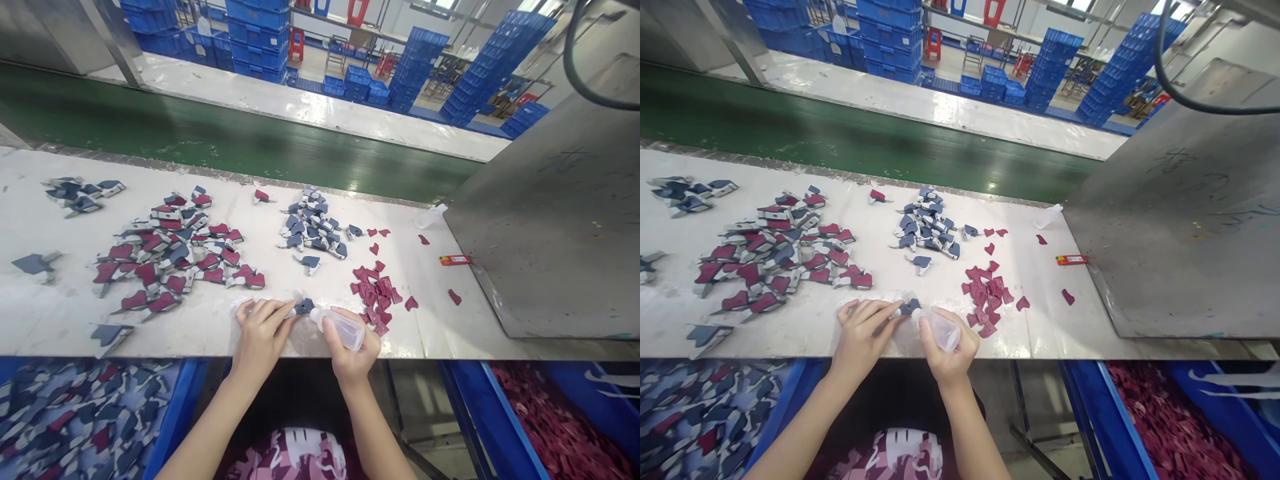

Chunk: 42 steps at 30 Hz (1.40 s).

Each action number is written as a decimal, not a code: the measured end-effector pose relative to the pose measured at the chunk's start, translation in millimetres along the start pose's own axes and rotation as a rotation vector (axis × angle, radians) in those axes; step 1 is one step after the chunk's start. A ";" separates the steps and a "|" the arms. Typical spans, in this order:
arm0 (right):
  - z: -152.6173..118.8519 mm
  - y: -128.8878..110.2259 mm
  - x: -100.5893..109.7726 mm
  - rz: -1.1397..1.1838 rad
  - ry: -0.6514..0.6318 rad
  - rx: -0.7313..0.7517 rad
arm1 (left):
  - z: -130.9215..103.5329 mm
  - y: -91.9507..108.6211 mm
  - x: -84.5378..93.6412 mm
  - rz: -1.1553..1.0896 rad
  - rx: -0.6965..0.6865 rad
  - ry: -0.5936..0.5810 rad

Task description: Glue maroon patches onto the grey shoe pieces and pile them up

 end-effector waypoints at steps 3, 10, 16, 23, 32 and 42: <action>0.7 -0.2 -0.3 0.000 -0.002 0.000 | 0.2 0.2 0.2 0.005 0.001 -0.005; 2.3 -1.5 -1.4 0.022 -0.035 0.023 | 1.1 1.4 1.2 -0.005 0.010 -0.015; -2.2 4.7 -0.3 0.067 -0.046 -0.073 | 0.4 0.6 0.2 -0.003 0.005 -0.004; -2.4 15.7 12.4 0.169 0.206 -0.240 | 1.6 1.1 1.0 0.001 0.012 0.016; 30.9 2.2 -31.4 0.087 -0.075 -0.191 | 3.9 1.3 5.1 0.006 -0.047 0.069; 47.4 24.9 16.7 -0.558 -0.092 -0.017 | 1.3 -2.4 4.9 -0.004 -0.043 0.090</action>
Point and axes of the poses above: each hand's wrist, its own z-axis towards the middle knuckle, its own x-axis out of the back of the hand, y = z × x, the point moved 4 cm from there along z, towards the middle knuckle, and after that the axes turned 2 degrees about x, right-handed, at the moved point
